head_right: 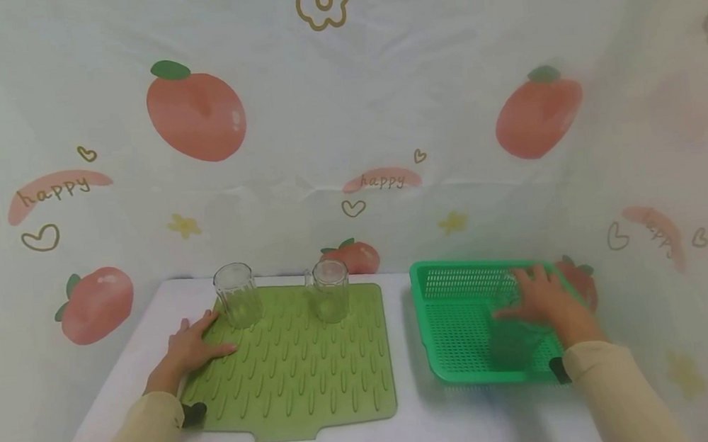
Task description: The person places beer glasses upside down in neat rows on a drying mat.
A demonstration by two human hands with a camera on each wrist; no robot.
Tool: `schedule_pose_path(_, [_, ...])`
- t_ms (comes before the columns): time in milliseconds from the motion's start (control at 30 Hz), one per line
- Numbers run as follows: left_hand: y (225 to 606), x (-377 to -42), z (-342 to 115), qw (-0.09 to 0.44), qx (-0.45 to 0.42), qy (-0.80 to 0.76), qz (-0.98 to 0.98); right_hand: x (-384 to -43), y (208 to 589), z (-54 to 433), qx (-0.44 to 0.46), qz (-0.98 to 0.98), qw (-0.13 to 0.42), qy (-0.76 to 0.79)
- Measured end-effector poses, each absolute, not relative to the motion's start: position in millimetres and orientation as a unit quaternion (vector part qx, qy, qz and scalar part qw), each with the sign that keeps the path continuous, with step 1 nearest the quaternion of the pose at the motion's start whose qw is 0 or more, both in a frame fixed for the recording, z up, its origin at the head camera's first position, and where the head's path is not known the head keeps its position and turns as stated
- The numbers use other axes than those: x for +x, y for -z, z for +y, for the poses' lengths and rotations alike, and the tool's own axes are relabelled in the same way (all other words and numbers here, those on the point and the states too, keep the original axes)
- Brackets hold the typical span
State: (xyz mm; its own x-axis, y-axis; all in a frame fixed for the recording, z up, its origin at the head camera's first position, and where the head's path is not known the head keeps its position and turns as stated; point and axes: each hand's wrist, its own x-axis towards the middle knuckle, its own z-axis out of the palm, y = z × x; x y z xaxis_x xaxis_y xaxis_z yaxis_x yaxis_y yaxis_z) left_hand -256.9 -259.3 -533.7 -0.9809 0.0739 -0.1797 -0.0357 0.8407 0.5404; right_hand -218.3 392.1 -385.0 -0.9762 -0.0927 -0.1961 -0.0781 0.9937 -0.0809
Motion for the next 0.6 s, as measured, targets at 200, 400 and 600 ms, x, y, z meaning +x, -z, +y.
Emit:
schedule_pose_path(200, [531.8,-255.7,-258.9,0.099,0.01,-0.287,0.953,-219.8,385.8,393.1,-0.043,0.988,0.138,0.046])
schedule_pose_path(400, [532.8,-256.3,-259.5,0.101,0.011,-0.29,0.952,-219.3,385.4,391.2,-0.039,0.987,0.152,0.045])
schedule_pose_path(600, [532.1,-255.9,-259.1,0.099,0.012,-0.291,0.952,-219.4,387.2,390.1,-0.039,0.987,0.152,0.045])
